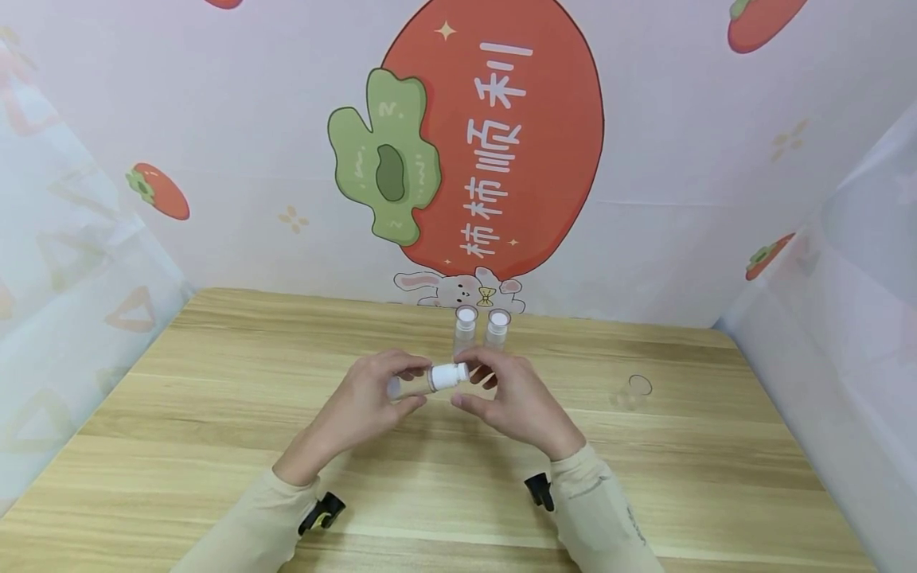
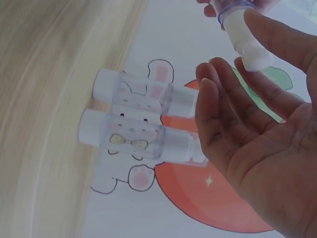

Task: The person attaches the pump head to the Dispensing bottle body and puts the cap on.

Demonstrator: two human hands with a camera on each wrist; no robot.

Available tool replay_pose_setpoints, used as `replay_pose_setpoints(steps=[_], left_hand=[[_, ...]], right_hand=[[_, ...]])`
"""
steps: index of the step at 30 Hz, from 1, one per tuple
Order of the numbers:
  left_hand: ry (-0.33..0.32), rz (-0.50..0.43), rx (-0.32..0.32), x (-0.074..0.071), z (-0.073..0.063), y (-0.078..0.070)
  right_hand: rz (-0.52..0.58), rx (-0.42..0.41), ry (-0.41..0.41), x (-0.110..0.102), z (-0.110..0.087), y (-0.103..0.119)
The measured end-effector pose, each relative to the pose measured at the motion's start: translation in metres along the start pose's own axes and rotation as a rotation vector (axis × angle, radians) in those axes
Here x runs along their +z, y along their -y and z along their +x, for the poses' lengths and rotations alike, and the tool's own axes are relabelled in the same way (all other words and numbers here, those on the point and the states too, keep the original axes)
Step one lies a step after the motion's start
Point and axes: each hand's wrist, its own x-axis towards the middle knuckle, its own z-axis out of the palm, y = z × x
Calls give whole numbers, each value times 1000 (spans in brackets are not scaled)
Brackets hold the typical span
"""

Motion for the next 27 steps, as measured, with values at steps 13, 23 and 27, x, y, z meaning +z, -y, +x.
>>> replay_pose_setpoints(steps=[13,23,27], left_hand=[[-3,-61,-40,0,1,6],[-19,-77,-37,-6,1,6],[-19,-87,-34,-3,1,8]], right_hand=[[-31,49,-2,-10,-2,-5],[-37,70,-14,-14,-3,-4],[-61,87,-13,-19,-6,-6]])
